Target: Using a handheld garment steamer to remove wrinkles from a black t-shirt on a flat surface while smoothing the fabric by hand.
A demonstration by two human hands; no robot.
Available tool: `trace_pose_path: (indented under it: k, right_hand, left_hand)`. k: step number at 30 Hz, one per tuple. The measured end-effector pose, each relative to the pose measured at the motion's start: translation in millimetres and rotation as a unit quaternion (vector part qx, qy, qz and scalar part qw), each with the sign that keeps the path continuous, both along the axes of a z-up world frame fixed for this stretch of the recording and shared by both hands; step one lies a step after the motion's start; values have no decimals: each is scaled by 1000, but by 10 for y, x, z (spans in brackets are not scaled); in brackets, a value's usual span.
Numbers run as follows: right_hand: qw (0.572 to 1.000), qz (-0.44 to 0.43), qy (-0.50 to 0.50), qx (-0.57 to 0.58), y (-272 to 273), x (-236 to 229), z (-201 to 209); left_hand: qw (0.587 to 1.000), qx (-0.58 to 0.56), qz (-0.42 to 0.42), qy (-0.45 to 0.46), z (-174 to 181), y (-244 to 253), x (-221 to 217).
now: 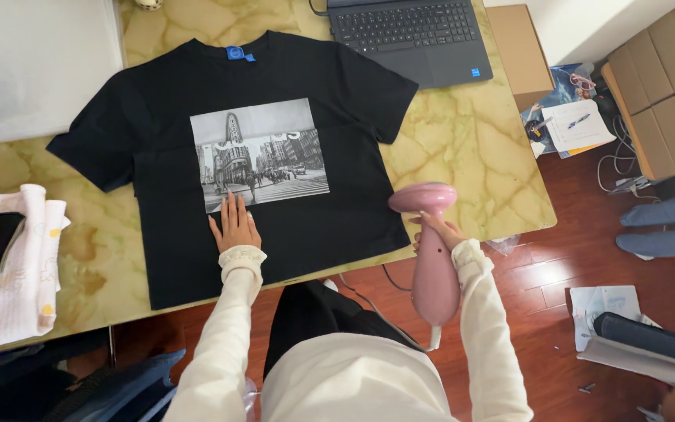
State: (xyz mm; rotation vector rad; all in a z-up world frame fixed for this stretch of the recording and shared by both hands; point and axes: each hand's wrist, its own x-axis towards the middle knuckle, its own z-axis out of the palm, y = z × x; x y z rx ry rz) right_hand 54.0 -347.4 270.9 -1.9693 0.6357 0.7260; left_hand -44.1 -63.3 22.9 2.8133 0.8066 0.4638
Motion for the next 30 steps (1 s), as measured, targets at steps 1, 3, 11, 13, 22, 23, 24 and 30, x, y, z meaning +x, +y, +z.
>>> trace_pose_path:
  k: [1, 3, 11, 13, 22, 23, 24, 30]
  right_hand:
    - [1000, 1, -1, 1, -73, 31, -283]
    - [996, -34, -50, 72, -216, 98, -851]
    - [955, 225, 50, 189, 448, -96, -1598]
    - [926, 232, 105, 280, 616, -241, -1461]
    - [974, 157, 62, 150, -383, -14, -721]
    - [948, 215, 43, 230, -633, 10, -762]
    - [912, 269, 22, 308, -882, 32, -803]
    - [995, 70, 68, -34, -340, -231, 327]
  left_hand:
    - [1000, 1, 1, -1, -12, 0, 2]
    - [1000, 10, 9, 8, -41, -1, 8]
    - [1000, 27, -4, -13, -76, 27, -32]
    - [1000, 16, -18, -17, -112, 31, -11]
    - [999, 16, -9, -27, -56, -5, 1]
    - [999, 14, -10, -26, -73, 4, -4]
    - [1000, 13, -11, -26, -90, 13, -11]
    - [999, 20, -11, -38, -160, 25, 3]
